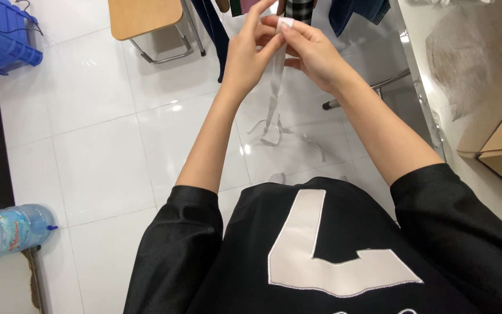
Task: The person hangs a pair of dark blue pants on a hanger and places it on a clothing rack. They then fold a clear plastic bag and place it into a cardboard box. Finally, they tie a white ribbon around the box and open another box to reveal packaged items.
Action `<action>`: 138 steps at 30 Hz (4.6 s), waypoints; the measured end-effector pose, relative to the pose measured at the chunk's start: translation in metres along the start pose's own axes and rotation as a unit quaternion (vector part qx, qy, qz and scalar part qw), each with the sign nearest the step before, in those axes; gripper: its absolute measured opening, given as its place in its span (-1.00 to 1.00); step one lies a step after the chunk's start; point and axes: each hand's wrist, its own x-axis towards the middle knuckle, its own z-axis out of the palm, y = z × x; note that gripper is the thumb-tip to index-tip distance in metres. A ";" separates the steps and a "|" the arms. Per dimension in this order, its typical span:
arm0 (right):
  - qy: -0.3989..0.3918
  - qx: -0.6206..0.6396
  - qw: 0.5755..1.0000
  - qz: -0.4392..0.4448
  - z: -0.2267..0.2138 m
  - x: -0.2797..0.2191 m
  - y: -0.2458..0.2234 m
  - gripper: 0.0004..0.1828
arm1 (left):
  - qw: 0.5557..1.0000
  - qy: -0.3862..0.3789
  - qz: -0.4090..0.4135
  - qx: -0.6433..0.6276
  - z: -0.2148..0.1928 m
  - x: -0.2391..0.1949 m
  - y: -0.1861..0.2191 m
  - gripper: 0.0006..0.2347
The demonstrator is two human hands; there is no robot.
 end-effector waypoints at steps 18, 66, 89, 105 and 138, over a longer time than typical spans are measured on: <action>0.056 -0.159 0.973 -0.157 -0.005 -0.023 -0.023 -0.68 | 0.923 -0.103 -0.147 -0.340 0.063 -0.007 -0.060 -0.26; -0.038 -0.108 0.989 0.094 -0.027 -0.074 0.021 -0.68 | 0.951 -0.009 -0.031 -0.307 0.009 0.060 -0.005 -0.65; -0.024 -0.097 0.988 0.117 -0.048 -0.085 0.013 -0.69 | 0.963 -0.079 0.243 0.082 0.002 0.038 0.051 -0.77; 0.054 -0.090 0.991 -0.080 -0.024 -0.071 -0.075 -0.71 | 0.920 -0.190 -0.097 -0.328 0.078 -0.010 0.015 -0.02; 0.056 -0.010 0.998 0.032 -0.026 -0.107 0.070 -0.15 | 0.904 -0.064 -0.178 -0.382 0.057 0.022 0.052 -0.60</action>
